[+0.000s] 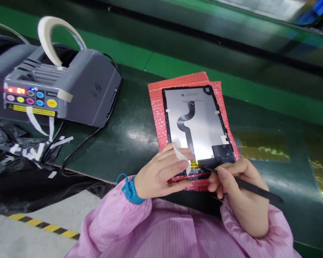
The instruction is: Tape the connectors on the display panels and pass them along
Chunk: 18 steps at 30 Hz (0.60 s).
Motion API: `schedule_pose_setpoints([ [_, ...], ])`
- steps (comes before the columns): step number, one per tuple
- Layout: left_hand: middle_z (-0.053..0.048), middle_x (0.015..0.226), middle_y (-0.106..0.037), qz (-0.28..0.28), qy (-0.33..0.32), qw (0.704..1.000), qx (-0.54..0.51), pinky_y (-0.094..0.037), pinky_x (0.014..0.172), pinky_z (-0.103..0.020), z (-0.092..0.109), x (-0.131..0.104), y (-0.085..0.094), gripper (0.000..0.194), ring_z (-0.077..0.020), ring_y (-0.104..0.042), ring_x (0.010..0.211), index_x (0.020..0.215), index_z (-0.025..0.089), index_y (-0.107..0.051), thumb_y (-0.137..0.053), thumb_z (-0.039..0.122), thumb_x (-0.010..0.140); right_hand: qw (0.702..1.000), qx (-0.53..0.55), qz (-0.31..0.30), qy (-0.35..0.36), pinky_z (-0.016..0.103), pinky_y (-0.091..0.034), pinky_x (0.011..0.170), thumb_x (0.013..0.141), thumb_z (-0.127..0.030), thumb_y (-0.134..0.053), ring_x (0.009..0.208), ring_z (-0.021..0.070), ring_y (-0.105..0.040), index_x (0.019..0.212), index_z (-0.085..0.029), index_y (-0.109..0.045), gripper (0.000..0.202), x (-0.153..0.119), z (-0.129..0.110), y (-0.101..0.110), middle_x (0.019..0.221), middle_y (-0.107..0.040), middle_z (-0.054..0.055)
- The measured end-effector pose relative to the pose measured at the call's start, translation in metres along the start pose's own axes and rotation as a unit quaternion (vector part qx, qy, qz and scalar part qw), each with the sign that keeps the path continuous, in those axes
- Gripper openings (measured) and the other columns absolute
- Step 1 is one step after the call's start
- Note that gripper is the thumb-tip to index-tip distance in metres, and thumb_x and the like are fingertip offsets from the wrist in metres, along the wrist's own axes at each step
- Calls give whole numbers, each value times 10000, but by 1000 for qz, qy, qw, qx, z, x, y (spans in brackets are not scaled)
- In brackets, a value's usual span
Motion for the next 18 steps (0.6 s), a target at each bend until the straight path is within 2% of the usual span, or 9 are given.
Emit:
schedule_pose_setpoints([
  [14, -89, 1350, -730, -11, 12, 1000, 0, -413, 1205, -523, -2, 0, -2, 1071, -259, -628, 1370, 1680, 394, 13, -761, 292, 947, 1000, 3, 8, 7, 193, -527, 390, 958, -225, -735, 504, 132, -690, 835, -230, -586, 194, -4, 1, -1, 734, -761, -4],
  [18, -105, 1315, -741, -10, 9, 1000, 11, -424, 1196, -523, 0, 1, -1, 1074, -259, -636, 1361, 1684, 370, 23, -757, 292, 951, 1000, 13, 19, 12, 183, -529, 393, 967, -219, -725, 517, 126, -698, 823, -234, -576, 207, -5, 0, -1, 747, -765, -15],
])
Point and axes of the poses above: each hand's wrist, its own x-axis towards the middle knuckle, its own y-axis out of the back of the hand, z = x × y, the point moved 10 cm from there along x, towards the middle knuckle
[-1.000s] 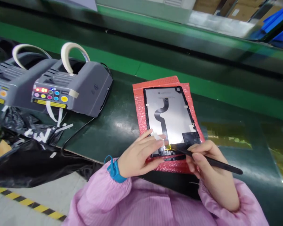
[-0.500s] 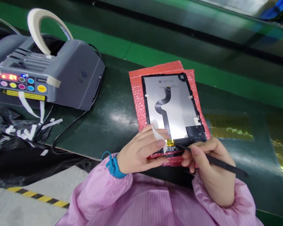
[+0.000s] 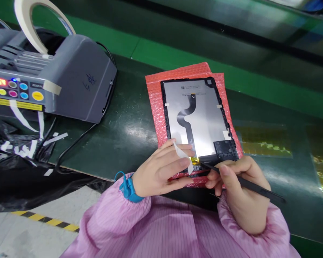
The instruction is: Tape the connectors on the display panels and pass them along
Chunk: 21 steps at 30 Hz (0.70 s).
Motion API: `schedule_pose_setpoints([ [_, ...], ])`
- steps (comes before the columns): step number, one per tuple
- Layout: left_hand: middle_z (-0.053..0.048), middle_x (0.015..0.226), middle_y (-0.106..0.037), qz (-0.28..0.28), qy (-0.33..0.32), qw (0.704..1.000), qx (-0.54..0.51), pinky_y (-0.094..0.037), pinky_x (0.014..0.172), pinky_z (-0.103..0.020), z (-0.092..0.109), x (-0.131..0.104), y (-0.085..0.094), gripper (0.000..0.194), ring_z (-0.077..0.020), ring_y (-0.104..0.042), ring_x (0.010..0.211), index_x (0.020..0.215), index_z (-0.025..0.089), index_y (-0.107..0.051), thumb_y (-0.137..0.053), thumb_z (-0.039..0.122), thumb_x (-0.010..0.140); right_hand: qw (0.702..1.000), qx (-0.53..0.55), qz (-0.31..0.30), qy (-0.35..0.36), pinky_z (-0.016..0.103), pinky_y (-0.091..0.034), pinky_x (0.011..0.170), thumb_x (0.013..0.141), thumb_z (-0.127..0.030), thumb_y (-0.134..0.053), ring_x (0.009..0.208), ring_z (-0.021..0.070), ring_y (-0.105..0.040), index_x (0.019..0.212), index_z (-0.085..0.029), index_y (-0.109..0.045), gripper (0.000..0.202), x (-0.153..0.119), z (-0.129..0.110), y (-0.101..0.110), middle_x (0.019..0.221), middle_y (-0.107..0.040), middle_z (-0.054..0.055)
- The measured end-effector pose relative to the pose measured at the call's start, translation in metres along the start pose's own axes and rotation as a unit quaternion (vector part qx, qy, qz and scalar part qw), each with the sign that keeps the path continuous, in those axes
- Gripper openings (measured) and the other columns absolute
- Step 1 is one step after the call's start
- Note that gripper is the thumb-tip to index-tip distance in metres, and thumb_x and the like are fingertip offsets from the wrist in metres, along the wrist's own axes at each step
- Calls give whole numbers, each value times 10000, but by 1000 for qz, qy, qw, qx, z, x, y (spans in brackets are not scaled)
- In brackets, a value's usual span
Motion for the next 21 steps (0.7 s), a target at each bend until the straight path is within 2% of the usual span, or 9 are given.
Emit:
schedule_pose_setpoints([
  [8, -116, 1310, -736, -3, -1, 1000, 10, -440, 1175, -523, 1, 2, 0, 1023, -267, -664, 1323, 1686, 346, 3, -729, 295, 974, 1000, -21, 6, 0, 199, -539, 391, 951, -239, -748, 502, 140, -708, 822, -235, -579, 213, 1, 1, 0, 731, -768, -12],
  [21, -108, 1308, -728, -10, 10, 1000, 17, -460, 1151, -549, 0, 2, -1, 1021, -283, -670, 1317, 1676, 374, 8, -730, 313, 972, 999, -48, 10, -1, 199, -542, 394, 944, -234, -753, 479, 132, -698, 811, -236, -588, 213, 3, -1, 1, 715, -764, -20],
])
Point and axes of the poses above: each hand's wrist, its own x-axis towards the middle knuckle, its own y-axis out of the back of the hand, z = x × y, the point moved 10 cm from there along x, towards the middle knuckle
